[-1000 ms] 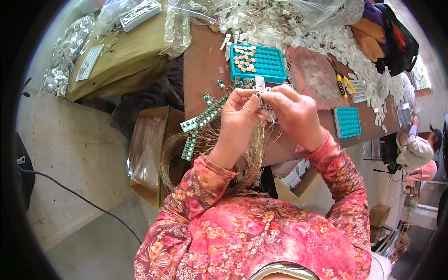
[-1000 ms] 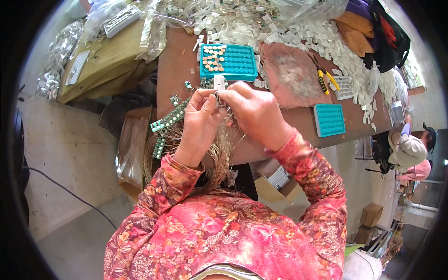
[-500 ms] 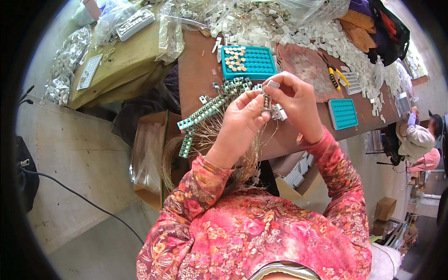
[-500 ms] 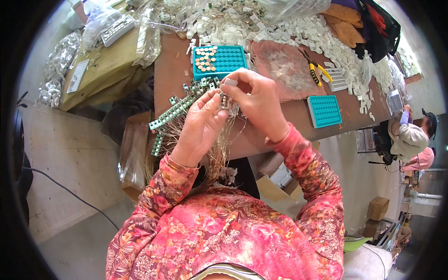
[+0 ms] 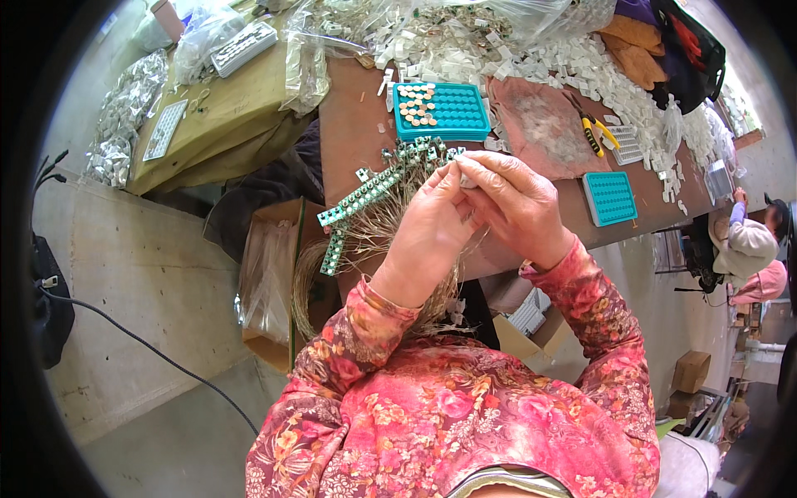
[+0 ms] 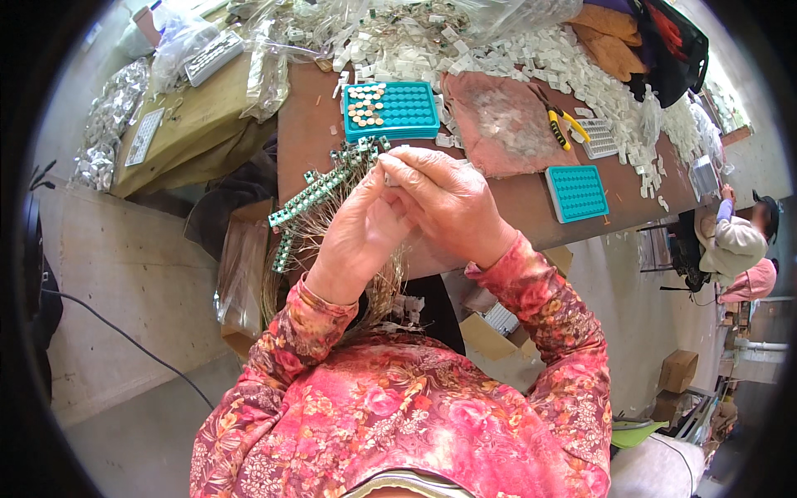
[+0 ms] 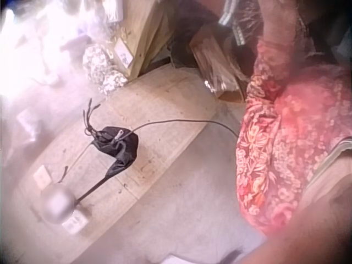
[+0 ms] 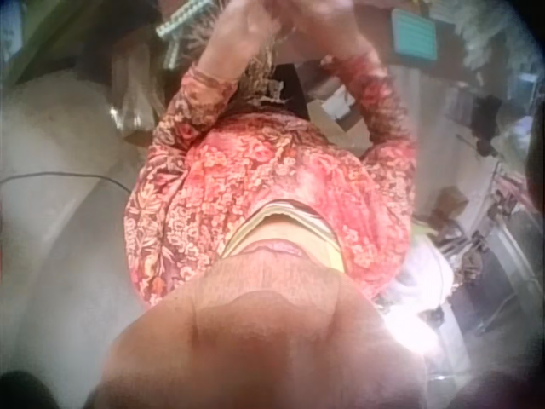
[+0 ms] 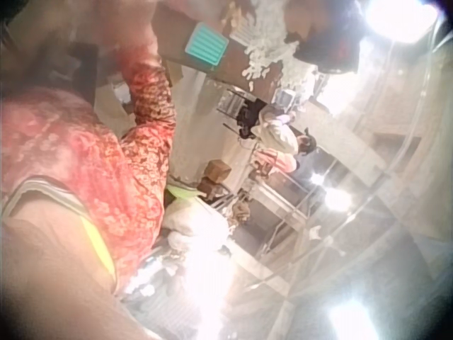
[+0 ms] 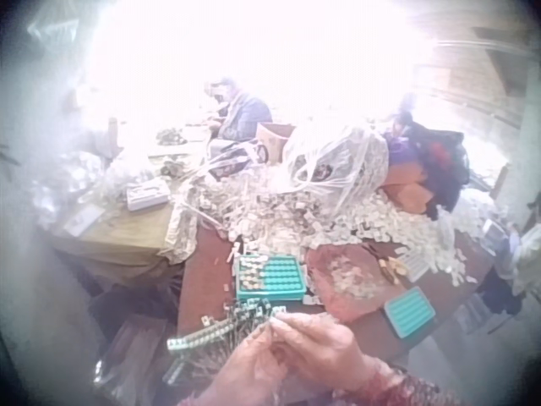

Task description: The person inserts small white plastic components into the ends of thin wire strands that have small bulbs attached. The person repeatedly picks up a component, aligns it with a wire end, and pushes it on, then places the finished strand on the table. The person also briefly reaches into a cardboard box to retrieve more components.

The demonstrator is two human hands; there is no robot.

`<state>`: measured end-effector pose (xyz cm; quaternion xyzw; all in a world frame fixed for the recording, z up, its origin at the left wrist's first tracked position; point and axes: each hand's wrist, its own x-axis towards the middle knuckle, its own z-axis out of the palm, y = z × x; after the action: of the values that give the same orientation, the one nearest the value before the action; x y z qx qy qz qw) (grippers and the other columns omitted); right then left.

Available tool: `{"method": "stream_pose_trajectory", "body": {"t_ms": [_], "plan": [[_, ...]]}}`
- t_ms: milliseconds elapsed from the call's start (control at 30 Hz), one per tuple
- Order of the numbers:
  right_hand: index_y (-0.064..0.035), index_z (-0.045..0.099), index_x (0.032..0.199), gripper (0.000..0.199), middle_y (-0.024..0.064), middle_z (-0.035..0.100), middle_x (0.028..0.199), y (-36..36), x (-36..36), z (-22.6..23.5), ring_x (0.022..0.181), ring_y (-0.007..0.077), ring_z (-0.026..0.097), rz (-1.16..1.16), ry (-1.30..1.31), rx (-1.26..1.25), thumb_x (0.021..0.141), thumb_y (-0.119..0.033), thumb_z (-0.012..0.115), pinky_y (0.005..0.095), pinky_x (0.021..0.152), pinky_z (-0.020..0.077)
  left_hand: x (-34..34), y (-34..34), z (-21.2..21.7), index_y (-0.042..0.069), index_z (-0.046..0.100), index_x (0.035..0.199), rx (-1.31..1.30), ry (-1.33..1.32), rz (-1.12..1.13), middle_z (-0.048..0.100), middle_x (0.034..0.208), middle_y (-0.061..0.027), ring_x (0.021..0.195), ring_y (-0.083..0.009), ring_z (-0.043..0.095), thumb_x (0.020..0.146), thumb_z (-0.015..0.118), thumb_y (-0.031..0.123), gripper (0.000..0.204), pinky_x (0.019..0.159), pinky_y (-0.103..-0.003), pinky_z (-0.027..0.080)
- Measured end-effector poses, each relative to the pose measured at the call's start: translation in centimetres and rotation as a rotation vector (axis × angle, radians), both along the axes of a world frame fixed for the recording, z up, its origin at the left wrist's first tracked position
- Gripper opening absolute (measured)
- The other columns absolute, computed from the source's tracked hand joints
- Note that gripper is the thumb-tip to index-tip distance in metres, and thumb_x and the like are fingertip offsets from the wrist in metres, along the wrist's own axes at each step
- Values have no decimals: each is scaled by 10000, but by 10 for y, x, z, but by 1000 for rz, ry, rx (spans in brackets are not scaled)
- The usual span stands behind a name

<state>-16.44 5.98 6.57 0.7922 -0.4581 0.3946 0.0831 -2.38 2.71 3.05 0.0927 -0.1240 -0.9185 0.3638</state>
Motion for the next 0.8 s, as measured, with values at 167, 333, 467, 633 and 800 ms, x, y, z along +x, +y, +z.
{"method": "stream_pose_trajectory", "body": {"t_ms": [167,333,467,633,800], "plan": [[-30,644,1074,357,120,645,1012,0,-10,2,896,287,653,22,56,27,722,-57,696,366,775,553,0,2,0,130,532,1091,28,-69,-32,581,1020,1,943,-120,576,994,494,272,177,840,-320,477],[-21,656,1050,333,123,659,964,3,-16,5,830,270,667,43,23,33,721,-51,699,344,710,553,2,2,-11,51,490,1238,131,84,-115,551,1204,-85,1132,-212,532,985,495,186,286,1002,-408,433],[-33,655,1058,333,118,655,949,4,-15,4,811,271,666,34,-39,38,731,-72,701,341,687,549,1,3,-12,50,492,1232,162,68,-132,551,1199,-100,1113,-216,541,973,520,174,289,994,-405,441],[-56,627,1161,424,139,652,1047,21,-34,-1,951,312,636,-77,-221,270,752,-118,718,370,837,511,-4,-4,-5,74,529,1128,-31,22,9,609,1091,-120,1010,-229,605,959,538,137,180,864,-343,526],[-34,668,1061,267,162,658,1002,20,-103,-15,911,292,648,-507,-232,474,818,-142,668,358,800,511,-7,-21,-13,90,531,1062,-163,-82,109,635,1038,-71,989,-235,645,940,553,72,126,786,-279,517]]}}
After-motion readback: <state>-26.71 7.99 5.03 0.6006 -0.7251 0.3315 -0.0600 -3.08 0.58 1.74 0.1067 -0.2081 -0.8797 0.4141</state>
